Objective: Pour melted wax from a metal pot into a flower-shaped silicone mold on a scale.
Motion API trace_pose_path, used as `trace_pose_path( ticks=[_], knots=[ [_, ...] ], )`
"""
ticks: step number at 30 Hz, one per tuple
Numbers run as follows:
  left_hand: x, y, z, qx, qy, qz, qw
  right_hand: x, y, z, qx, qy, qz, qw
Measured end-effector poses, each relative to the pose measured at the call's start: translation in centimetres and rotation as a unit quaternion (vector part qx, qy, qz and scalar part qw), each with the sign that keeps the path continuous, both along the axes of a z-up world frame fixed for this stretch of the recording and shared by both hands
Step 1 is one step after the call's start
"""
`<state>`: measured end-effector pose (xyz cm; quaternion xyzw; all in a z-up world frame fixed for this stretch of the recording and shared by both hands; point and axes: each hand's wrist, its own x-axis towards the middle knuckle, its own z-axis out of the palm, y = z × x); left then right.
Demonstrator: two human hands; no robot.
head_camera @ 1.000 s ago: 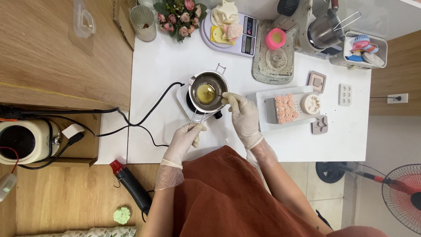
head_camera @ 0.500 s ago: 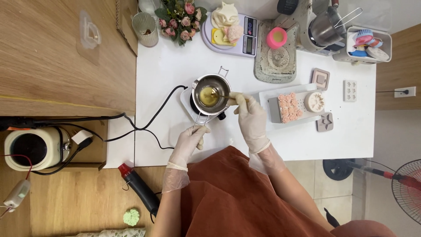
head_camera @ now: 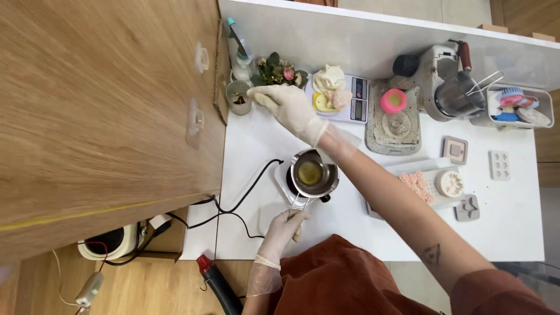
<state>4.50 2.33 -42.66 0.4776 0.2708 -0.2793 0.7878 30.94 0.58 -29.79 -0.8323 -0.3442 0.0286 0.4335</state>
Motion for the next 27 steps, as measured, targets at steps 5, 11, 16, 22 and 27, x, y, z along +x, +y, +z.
trace_pose_path(
  ticks=[5,11,16,22,27],
  knots=[
    [0.1,0.4,0.0,-0.019,0.019,0.003,1.0,7.8,3.3,-6.9,-0.231,-0.146,0.145,0.951],
    [0.5,0.6,0.3,-0.018,0.028,-0.008,0.999,9.3,4.8,-7.1,-0.317,-0.208,0.228,0.897],
    [0.5,0.4,0.7,-0.01,0.016,-0.012,1.0,8.3,4.2,-5.5,-0.388,-0.185,0.24,0.87],
    [0.5,0.2,0.0,-0.012,0.03,0.002,0.999,7.6,2.3,-4.4,-0.29,-0.177,0.203,0.918],
    [0.8,0.2,1.1,0.02,0.035,-0.006,0.999,6.9,2.2,-2.3,-0.267,-0.145,0.156,0.94]
  ],
)
